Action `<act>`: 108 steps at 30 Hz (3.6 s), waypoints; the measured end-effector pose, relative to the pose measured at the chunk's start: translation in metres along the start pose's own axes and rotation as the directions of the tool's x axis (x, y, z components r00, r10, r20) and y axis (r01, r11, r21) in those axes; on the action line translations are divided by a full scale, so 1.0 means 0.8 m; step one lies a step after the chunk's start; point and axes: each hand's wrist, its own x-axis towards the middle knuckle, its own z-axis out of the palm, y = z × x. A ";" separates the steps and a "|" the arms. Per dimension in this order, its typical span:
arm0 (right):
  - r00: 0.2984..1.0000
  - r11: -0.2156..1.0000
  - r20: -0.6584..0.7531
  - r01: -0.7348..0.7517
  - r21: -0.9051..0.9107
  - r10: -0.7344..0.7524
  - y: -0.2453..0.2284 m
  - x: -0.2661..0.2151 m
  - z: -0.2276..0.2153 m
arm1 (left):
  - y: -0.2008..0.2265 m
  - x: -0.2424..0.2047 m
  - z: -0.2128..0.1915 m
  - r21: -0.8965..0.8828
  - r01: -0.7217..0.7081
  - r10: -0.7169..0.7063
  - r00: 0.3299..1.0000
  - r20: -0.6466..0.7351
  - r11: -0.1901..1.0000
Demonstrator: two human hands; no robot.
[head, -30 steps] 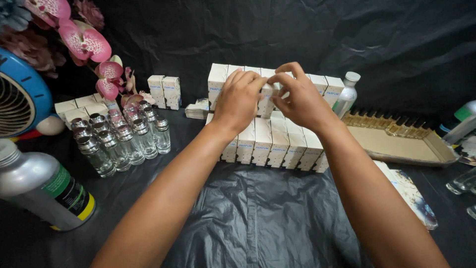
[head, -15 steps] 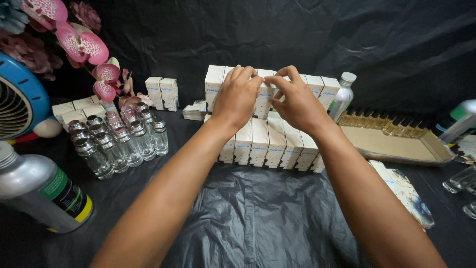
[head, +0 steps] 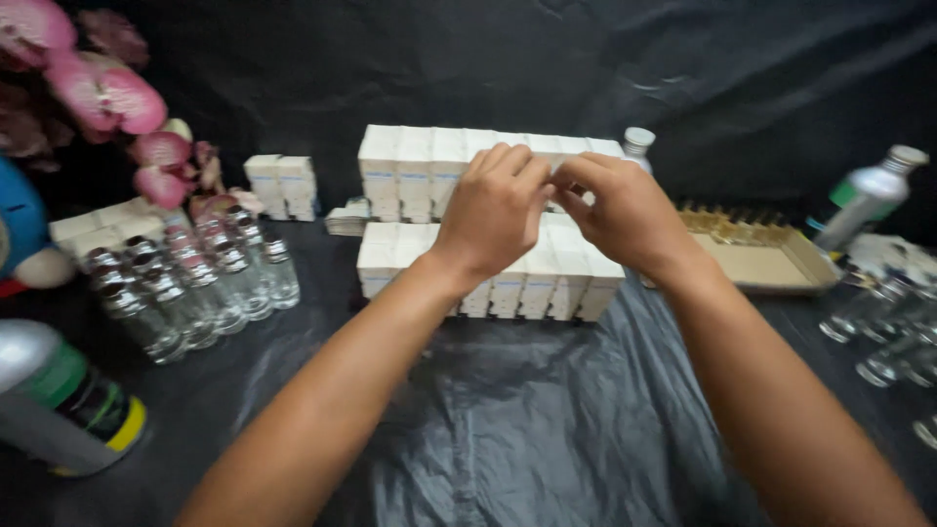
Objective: Assembling perfume boxes by folding cardboard and inserting small perfume bottles.
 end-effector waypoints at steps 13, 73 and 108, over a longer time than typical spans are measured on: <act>0.826 0.861 0.242 -0.488 -0.144 0.509 0.051 -0.159 -0.115 | 0.163 0.016 0.126 -0.400 0.097 0.052 0.937 0.345 0.911; 0.862 0.528 0.248 -0.473 0.705 0.441 -0.038 -0.025 -0.027 | 0.080 -0.025 -0.061 -0.685 0.705 -0.653 0.434 0.621 -0.183; 0.870 0.415 0.352 -0.478 0.774 0.346 -0.067 -0.033 0.017 | 0.071 -0.029 -0.086 -0.711 0.697 -0.748 0.522 0.410 0.097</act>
